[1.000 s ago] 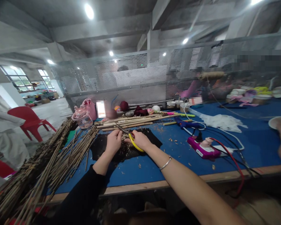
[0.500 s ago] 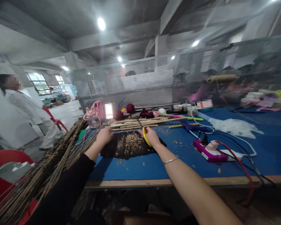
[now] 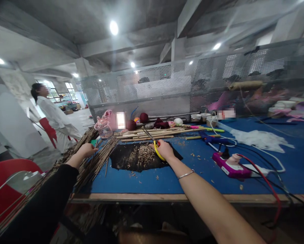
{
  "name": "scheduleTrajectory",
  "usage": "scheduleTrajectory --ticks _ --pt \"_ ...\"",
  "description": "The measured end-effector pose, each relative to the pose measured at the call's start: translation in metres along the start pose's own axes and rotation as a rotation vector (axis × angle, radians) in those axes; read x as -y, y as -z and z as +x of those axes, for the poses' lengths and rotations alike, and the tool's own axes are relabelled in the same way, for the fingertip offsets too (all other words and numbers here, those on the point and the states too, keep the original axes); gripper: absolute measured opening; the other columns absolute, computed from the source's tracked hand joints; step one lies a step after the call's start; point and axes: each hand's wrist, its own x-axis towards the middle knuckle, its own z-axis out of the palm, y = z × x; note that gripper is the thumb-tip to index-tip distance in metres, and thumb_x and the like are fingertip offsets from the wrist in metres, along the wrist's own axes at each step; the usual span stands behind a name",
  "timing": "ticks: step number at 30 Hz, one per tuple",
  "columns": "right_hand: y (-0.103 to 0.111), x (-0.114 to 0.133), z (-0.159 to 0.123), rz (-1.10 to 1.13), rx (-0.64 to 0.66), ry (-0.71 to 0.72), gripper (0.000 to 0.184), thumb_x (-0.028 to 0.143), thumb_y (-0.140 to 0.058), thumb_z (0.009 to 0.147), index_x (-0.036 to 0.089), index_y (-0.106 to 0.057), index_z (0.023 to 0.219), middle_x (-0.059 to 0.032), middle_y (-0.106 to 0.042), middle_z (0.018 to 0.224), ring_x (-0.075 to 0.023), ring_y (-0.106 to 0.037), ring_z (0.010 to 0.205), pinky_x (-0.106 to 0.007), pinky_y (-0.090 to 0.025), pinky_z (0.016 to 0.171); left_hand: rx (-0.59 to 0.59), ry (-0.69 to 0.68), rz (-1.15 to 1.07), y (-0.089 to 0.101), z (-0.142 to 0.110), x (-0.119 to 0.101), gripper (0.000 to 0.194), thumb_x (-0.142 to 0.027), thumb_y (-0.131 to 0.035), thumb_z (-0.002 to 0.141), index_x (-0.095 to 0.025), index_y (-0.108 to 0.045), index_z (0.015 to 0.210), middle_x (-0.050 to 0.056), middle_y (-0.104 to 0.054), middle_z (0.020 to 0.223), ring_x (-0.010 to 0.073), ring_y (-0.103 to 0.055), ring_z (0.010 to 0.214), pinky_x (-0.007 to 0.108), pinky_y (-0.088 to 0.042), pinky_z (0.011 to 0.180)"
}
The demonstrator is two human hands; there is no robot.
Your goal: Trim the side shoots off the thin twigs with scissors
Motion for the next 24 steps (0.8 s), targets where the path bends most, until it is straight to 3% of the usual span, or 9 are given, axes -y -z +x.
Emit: scheduleTrajectory --ticks 6,12,15,19,24 --pt "0.002 0.002 -0.002 -0.001 -0.003 -0.005 0.035 0.054 -0.053 0.069 0.019 -0.054 0.073 -0.0046 -0.061 0.07 -0.0165 -0.055 0.064 -0.022 -0.031 0.054 0.272 0.09 -0.071 -0.03 -0.004 -0.021 0.026 -0.034 -0.071 0.049 -0.016 -0.053 0.044 0.001 -0.048 0.036 0.0141 -0.047 0.035 0.024 -0.039 0.041" --pt "0.001 0.001 -0.001 -0.009 0.011 0.005 0.037 0.056 -0.051 0.069 0.019 -0.052 0.072 -0.0039 -0.06 0.067 -0.0161 -0.053 0.061 -0.022 -0.03 0.052 0.355 0.152 -0.162 -0.045 -0.011 -0.038 0.022 -0.027 -0.069 0.054 -0.017 -0.052 0.044 0.001 -0.047 0.032 0.017 -0.053 0.039 0.025 -0.041 0.041" --pt "0.0 0.0 -0.001 -0.001 0.019 0.009 0.037 0.056 -0.051 0.07 0.019 -0.053 0.074 -0.0039 -0.06 0.069 -0.0161 -0.054 0.062 -0.022 -0.03 0.052 0.396 0.171 -0.196 -0.042 -0.014 -0.04 0.02 -0.017 -0.068 0.054 -0.017 -0.051 0.043 0.002 -0.045 0.03 0.019 -0.053 0.038 0.026 -0.04 0.039" --pt "-0.001 0.001 -0.001 0.001 0.011 -0.003 0.037 0.055 -0.053 0.069 0.019 -0.056 0.078 -0.0048 -0.062 0.072 -0.0165 -0.055 0.065 -0.021 -0.03 0.053 0.417 0.158 -0.277 -0.024 -0.017 -0.042 0.018 -0.012 -0.063 0.054 -0.014 -0.049 0.043 0.004 -0.047 0.032 0.0179 -0.05 0.034 0.025 -0.037 0.035" --pt "0.0 0.002 -0.001 -0.01 0.016 -0.01 0.037 0.056 -0.053 0.069 0.02 -0.055 0.075 -0.0042 -0.061 0.069 -0.0162 -0.054 0.062 -0.021 -0.028 0.051 0.388 -0.037 -0.569 -0.006 -0.02 -0.062 0.01 -0.024 -0.053 0.07 -0.015 -0.053 0.067 0.001 -0.059 0.057 0.01 -0.058 0.052 0.017 -0.043 0.046"
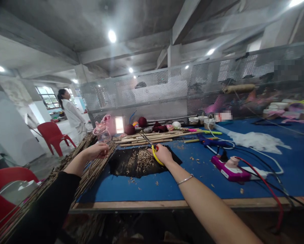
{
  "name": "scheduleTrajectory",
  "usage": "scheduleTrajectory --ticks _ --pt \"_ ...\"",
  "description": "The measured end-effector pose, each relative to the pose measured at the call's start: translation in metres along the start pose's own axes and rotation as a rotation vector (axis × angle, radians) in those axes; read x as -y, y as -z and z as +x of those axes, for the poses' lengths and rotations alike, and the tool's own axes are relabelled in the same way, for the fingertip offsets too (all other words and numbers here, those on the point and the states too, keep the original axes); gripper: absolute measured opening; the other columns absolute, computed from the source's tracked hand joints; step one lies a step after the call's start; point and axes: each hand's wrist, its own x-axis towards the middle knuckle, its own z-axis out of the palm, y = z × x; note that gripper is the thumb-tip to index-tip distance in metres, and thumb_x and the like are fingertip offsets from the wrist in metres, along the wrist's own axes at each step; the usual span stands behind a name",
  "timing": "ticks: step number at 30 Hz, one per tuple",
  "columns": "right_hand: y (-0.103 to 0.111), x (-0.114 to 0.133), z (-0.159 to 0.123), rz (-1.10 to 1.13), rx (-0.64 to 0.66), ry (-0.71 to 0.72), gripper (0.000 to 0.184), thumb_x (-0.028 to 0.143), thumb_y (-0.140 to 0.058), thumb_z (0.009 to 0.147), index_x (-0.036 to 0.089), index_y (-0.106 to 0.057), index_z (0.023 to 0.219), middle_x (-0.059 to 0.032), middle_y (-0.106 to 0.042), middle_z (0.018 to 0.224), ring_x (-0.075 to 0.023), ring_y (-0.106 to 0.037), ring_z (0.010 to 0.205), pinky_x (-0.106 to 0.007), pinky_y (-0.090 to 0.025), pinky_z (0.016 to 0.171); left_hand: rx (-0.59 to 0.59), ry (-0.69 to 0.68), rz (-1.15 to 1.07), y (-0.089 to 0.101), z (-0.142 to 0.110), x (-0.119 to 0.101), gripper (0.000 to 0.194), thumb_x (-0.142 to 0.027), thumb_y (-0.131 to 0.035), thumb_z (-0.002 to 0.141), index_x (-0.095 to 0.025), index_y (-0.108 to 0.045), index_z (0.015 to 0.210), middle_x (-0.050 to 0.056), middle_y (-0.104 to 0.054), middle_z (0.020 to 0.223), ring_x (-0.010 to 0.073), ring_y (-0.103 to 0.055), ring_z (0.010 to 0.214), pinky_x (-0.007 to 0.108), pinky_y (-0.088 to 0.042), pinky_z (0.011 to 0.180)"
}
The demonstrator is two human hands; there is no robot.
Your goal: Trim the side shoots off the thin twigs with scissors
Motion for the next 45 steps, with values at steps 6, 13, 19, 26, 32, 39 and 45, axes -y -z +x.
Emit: scheduleTrajectory --ticks 6,13,19,26,32,39,45 --pt "-0.002 0.001 -0.001 0.01 -0.013 0.013 0.035 0.056 -0.052 0.069 0.021 -0.053 0.073 -0.003 -0.06 0.067 -0.0159 -0.054 0.061 -0.021 -0.028 0.051 0.084 -0.349 -0.59 -0.065 0.022 -0.025 0.022 -0.026 -0.061 0.069 -0.017 -0.051 0.087 -0.001 -0.059 0.068 0.0071 -0.06 0.057 0.015 -0.044 0.049" --pt "0.002 0.003 -0.002 0.091 -0.062 0.038 0.032 0.053 -0.049 0.073 0.021 -0.051 0.071 -0.003 -0.06 0.068 -0.0157 -0.055 0.063 -0.022 -0.032 0.054 0.205 -0.45 -0.737 -0.133 0.046 -0.039 0.033 -0.034 -0.067 0.063 -0.015 -0.052 0.085 -0.003 -0.057 0.061 0.0065 -0.056 0.049 0.014 -0.039 0.042" --pt "0.008 0.017 -0.01 0.137 0.091 0.125 0.033 0.05 -0.055 0.071 0.021 -0.049 0.087 -0.0015 -0.06 0.075 -0.0153 -0.054 0.067 -0.022 -0.034 0.058 0.139 -0.398 -0.806 -0.148 0.048 -0.019 0.04 -0.038 -0.07 0.058 -0.013 -0.058 0.088 0.0 -0.06 0.064 0.0081 -0.057 0.053 0.016 -0.04 0.046" --pt "0.011 0.034 -0.022 0.243 0.22 0.219 0.043 0.052 -0.055 0.07 0.019 -0.046 0.096 -0.0048 -0.059 0.084 -0.0166 -0.054 0.072 -0.024 -0.037 0.06 0.138 -0.369 -0.815 -0.148 0.041 -0.015 0.036 -0.036 -0.073 0.055 -0.011 -0.063 0.079 0.002 -0.063 0.063 0.0089 -0.057 0.052 0.018 -0.042 0.047" --pt "0.013 0.035 -0.024 0.217 0.142 0.269 0.042 0.048 -0.059 0.068 0.019 -0.046 0.095 -0.0065 -0.059 0.092 -0.018 -0.055 0.081 -0.025 -0.038 0.067 0.154 -0.361 -0.813 -0.157 0.039 -0.013 0.039 -0.038 -0.073 0.055 -0.01 -0.063 0.081 0.004 -0.065 0.066 0.0088 -0.056 0.051 0.02 -0.045 0.049" --pt "0.003 0.034 -0.027 0.18 0.132 0.245 0.037 0.049 -0.057 0.071 0.02 -0.045 0.091 -0.0045 -0.06 0.079 -0.0173 -0.057 0.071 -0.022 -0.034 0.057 0.109 -0.42 -0.791 -0.158 0.031 -0.017 0.031 -0.036 -0.071 0.059 -0.011 -0.063 0.075 0.003 -0.064 0.065 0.009 -0.056 0.051 0.02 -0.046 0.049" --pt "-0.003 0.034 -0.025 0.121 0.101 0.21 0.036 0.054 -0.053 0.072 0.02 -0.044 0.076 -0.0015 -0.057 0.066 -0.0138 -0.051 0.057 -0.02 -0.029 0.049 0.034 -0.459 -0.775 -0.159 0.027 -0.019 0.03 -0.037 -0.069 0.06 -0.011 -0.064 0.074 0.002 -0.063 0.062 0.0072 -0.052 0.046 0.019 -0.043 0.045"
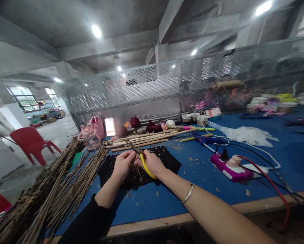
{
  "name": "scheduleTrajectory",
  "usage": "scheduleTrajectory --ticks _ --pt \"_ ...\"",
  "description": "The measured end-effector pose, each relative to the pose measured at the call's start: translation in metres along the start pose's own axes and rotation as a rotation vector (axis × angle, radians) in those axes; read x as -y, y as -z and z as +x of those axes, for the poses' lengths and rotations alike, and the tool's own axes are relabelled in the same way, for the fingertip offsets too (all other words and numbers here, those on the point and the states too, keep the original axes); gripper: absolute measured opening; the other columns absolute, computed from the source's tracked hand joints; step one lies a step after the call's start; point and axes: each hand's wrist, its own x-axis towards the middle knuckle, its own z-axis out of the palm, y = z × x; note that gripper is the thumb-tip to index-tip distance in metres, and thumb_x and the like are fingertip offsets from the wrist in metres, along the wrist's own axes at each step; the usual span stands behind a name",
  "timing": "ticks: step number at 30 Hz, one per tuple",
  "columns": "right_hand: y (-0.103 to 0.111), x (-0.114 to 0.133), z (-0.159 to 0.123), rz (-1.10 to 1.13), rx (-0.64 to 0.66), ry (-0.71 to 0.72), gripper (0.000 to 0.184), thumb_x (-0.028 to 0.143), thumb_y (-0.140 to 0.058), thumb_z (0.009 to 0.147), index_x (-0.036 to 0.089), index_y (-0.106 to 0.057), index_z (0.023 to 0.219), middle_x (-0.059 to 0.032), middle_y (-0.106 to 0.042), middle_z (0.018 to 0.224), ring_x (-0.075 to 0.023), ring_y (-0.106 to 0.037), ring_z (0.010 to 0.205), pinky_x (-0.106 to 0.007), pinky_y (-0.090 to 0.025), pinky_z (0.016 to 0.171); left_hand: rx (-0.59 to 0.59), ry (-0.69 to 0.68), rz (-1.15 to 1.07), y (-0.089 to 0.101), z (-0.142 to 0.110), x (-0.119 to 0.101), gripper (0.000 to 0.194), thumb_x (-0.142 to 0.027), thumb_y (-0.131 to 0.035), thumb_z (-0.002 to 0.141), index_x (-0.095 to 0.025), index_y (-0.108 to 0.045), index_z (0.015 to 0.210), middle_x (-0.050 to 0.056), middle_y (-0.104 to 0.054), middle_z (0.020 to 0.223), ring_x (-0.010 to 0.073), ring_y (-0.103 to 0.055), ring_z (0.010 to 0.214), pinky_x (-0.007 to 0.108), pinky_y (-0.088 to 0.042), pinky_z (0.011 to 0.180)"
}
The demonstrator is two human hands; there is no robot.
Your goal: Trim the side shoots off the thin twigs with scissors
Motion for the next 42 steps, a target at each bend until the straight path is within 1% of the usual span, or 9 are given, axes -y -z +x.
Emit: scheduleTrajectory --ticks 5,10,14,22,27,29,33,35,42 --pt "0.005 0.003 0.001 -0.038 0.017 -0.016 0.036 0.055 -0.05 0.073 0.019 -0.046 0.073 -0.002 -0.058 0.065 -0.014 -0.051 0.058 -0.021 -0.028 0.05 -0.044 0.005 -0.02 0.003 0.002 0.001 0.032 -0.036 -0.07 0.059 -0.011 -0.063 0.077 0.002 -0.063 0.062 0.0082 -0.054 0.047 0.019 -0.042 0.045" --pt "0.014 0.01 -0.002 -0.164 0.014 -0.026 0.041 0.054 -0.055 0.07 0.019 -0.047 0.09 -0.0044 -0.06 0.076 -0.0186 -0.057 0.07 -0.022 -0.028 0.054 -0.073 -0.03 -0.043 0.005 0.006 0.003 0.033 -0.033 -0.072 0.057 -0.011 -0.062 0.079 0.001 -0.062 0.061 0.0099 -0.057 0.051 0.02 -0.044 0.05" --pt "0.016 0.011 -0.003 -0.141 0.018 0.002 0.044 0.053 -0.056 0.07 0.019 -0.045 0.095 -0.0065 -0.059 0.088 -0.0197 -0.057 0.079 -0.023 -0.031 0.058 -0.081 -0.044 -0.004 0.005 0.006 0.005 0.029 -0.031 -0.072 0.056 -0.011 -0.061 0.075 0.0 -0.061 0.06 0.009 -0.056 0.049 0.02 -0.044 0.049" --pt "0.013 0.01 -0.003 -0.095 0.062 0.04 0.04 0.053 -0.052 0.073 0.018 -0.043 0.09 -0.0077 -0.058 0.087 -0.0187 -0.056 0.077 -0.023 -0.033 0.06 -0.112 -0.091 0.095 0.004 0.005 0.005 0.025 -0.031 -0.07 0.058 -0.011 -0.062 0.071 0.0 -0.06 0.056 0.0089 -0.053 0.048 0.019 -0.042 0.048" --pt "0.011 0.008 -0.003 -0.069 0.055 0.04 0.038 0.052 -0.052 0.074 0.018 -0.043 0.092 -0.0065 -0.058 0.083 -0.0184 -0.057 0.073 -0.023 -0.032 0.058 -0.139 -0.102 0.134 0.003 0.003 0.004 0.026 -0.032 -0.07 0.057 -0.012 -0.065 0.071 0.002 -0.064 0.062 0.0099 -0.054 0.051 0.02 -0.042 0.05" --pt "0.01 0.006 -0.002 -0.041 0.05 0.046 0.038 0.051 -0.051 0.075 0.019 -0.043 0.093 -0.0053 -0.059 0.08 -0.018 -0.057 0.072 -0.022 -0.031 0.056 -0.124 -0.072 0.139 0.003 0.003 0.004 0.028 -0.034 -0.07 0.058 -0.012 -0.067 0.075 0.003 -0.065 0.064 0.0103 -0.054 0.052 0.02 -0.041 0.049" --pt "0.01 0.003 0.0 -0.047 0.012 0.029 0.04 0.054 -0.049 0.075 0.019 -0.042 0.091 -0.0032 -0.058 0.073 -0.0155 -0.054 0.063 -0.021 -0.027 0.051 0.024 -0.008 0.19 0.007 0.004 0.008 0.031 -0.038 -0.067 0.06 -0.012 -0.069 0.077 0.003 -0.064 0.061 0.009 -0.051 0.048 0.019 -0.038 0.045" --pt "0.012 0.002 0.001 -0.065 0.007 0.013 0.04 0.056 -0.049 0.073 0.019 -0.043 0.088 -0.0019 -0.058 0.069 -0.0138 -0.051 0.057 -0.021 -0.024 0.049 0.062 -0.005 0.227 0.009 0.005 0.01 0.032 -0.04 -0.066 0.061 -0.012 -0.069 0.076 0.002 -0.062 0.057 0.0081 -0.048 0.045 0.019 -0.037 0.043" --pt "0.015 0.0 0.002 -0.152 0.0 -0.036 0.042 0.061 -0.052 0.068 0.02 -0.047 0.079 -0.0009 -0.057 0.063 -0.0137 -0.05 0.054 -0.021 -0.021 0.046 -0.001 -0.056 0.318 0.013 0.007 0.012 0.033 -0.04 -0.066 0.061 -0.011 -0.07 0.077 0.002 -0.063 0.057 0.0084 -0.048 0.044 0.018 -0.036 0.042"
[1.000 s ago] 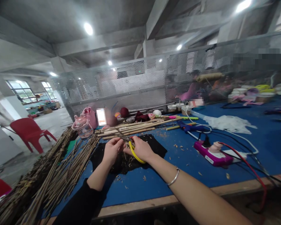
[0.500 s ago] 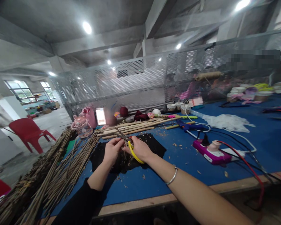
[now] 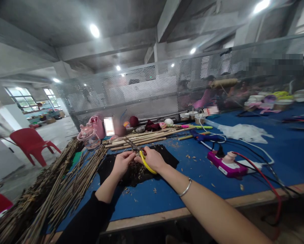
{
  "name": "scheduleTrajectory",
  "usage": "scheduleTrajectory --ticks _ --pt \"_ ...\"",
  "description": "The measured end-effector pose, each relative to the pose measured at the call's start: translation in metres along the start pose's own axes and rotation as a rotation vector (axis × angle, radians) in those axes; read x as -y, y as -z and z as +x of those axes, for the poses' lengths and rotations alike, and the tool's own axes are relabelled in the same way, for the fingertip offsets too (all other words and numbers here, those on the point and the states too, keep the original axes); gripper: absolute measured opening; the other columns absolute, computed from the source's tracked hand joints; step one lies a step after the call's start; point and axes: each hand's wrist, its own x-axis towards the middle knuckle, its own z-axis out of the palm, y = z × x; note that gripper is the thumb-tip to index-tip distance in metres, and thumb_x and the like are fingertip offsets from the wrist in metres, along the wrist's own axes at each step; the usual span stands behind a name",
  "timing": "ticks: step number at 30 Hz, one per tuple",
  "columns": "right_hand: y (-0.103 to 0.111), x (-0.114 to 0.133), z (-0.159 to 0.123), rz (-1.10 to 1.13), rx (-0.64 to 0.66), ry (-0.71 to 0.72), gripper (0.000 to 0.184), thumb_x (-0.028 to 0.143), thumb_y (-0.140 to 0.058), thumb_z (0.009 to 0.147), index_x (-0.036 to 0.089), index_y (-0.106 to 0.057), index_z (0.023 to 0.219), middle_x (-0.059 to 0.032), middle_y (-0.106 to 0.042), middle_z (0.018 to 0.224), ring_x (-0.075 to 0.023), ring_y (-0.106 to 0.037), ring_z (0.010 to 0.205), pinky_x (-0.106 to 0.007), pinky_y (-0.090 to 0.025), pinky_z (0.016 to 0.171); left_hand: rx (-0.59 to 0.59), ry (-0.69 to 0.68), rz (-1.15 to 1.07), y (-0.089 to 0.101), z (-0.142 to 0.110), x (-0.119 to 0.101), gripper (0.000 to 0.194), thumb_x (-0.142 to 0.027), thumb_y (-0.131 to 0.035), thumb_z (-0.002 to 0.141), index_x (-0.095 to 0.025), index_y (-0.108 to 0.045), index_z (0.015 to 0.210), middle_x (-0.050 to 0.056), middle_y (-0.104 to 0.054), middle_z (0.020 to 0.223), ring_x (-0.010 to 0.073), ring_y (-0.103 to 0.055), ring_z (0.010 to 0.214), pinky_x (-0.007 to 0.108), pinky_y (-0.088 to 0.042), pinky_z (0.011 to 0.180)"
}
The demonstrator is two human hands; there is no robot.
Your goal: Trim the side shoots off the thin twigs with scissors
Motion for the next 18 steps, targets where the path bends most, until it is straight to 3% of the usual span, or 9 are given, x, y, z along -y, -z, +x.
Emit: scheduleTrajectory --ticks 8,18 --pt "-0.0024 -0.0011 0.0025 -0.011 0.001 -0.008 0.04 0.06 -0.045 0.074 0.02 -0.048 0.075 -0.0037 -0.061 0.066 -0.0167 -0.057 0.061 -0.022 -0.025 0.049 -0.02 0.012 -0.063 0.0009 0.0007 0.0005 0.033 -0.04 -0.065 0.062 -0.012 -0.068 0.079 0.004 -0.064 0.06 0.0111 -0.055 0.05 0.018 -0.037 0.042" --pt "-0.0035 0.0025 -0.0022 0.034 0.017 0.062 0.043 0.056 -0.05 0.073 0.02 -0.044 0.095 -0.0073 -0.06 0.09 -0.0196 -0.057 0.079 -0.023 -0.032 0.058 -0.03 0.001 -0.034 -0.0004 -0.0005 -0.002 0.031 -0.038 -0.067 0.061 -0.012 -0.069 0.077 0.003 -0.065 0.064 0.0079 -0.049 0.048 0.017 -0.037 0.042"
